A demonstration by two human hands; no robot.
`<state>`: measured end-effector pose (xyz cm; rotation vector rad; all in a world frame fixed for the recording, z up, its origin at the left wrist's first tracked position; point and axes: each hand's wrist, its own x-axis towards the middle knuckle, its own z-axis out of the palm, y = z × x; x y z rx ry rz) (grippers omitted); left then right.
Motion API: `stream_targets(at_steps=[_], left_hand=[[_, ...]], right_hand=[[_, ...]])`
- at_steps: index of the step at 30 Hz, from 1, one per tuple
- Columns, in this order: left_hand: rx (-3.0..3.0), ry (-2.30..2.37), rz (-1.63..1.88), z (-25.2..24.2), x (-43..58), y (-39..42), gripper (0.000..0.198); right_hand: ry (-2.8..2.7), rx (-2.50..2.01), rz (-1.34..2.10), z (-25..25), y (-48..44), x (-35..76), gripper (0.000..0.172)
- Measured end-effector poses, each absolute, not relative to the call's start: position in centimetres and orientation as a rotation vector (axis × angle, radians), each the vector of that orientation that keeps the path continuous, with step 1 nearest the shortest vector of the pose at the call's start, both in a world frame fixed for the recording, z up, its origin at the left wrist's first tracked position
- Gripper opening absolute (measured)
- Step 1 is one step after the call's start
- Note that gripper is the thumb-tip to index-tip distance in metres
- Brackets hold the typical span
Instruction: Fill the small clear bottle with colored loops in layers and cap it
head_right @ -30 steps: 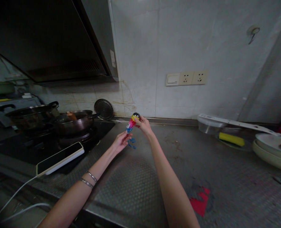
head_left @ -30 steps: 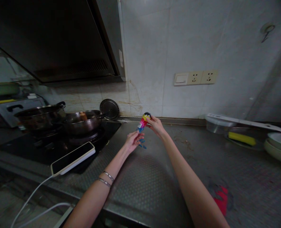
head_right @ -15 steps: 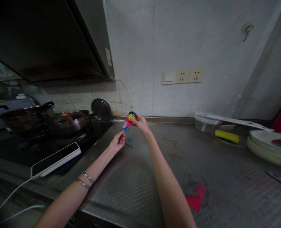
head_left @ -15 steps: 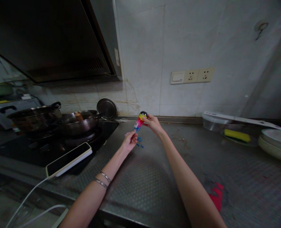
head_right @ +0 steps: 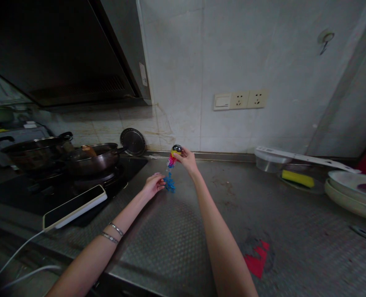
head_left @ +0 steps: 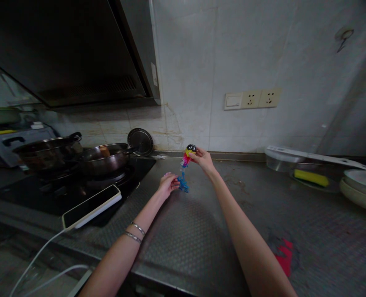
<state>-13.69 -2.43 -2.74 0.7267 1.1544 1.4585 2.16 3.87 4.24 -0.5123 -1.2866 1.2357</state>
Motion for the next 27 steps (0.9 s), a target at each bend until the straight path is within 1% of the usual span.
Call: stream_targets(at_steps=[5,8,14,19,22,27], left_hand=[[0.713,1.175,1.473,-2.9,-13.7,-2.4,0.010],[0.719,1.009,1.426,-2.3,-13.5,-2.7,0.019],[0.718,0.657,1.326,-1.3,-12.5,-3.9,0.044],[0.753,0.463,1.299,-1.0,-11.9,-4.8,0.053],[0.752,0.432,1.290,-0.7,-12.0,-5.0,0.053],[0.791,0.427,1.239,-0.5,-12.3,-4.8,0.043]], right_hand=[[-1.330,-0.540,1.130,4.0,4.3,1.8,0.055],[-1.336,-0.538,1.102,4.0,4.4,1.6,0.055],[-1.343,-0.510,1.173,3.9,3.9,1.0,0.050],[-1.351,-0.486,1.193,3.5,3.5,0.4,0.050],[-1.383,-0.460,1.249,3.6,3.2,0.5,0.047],[-1.388,-0.446,1.298,4.2,2.8,1.4,0.046]])
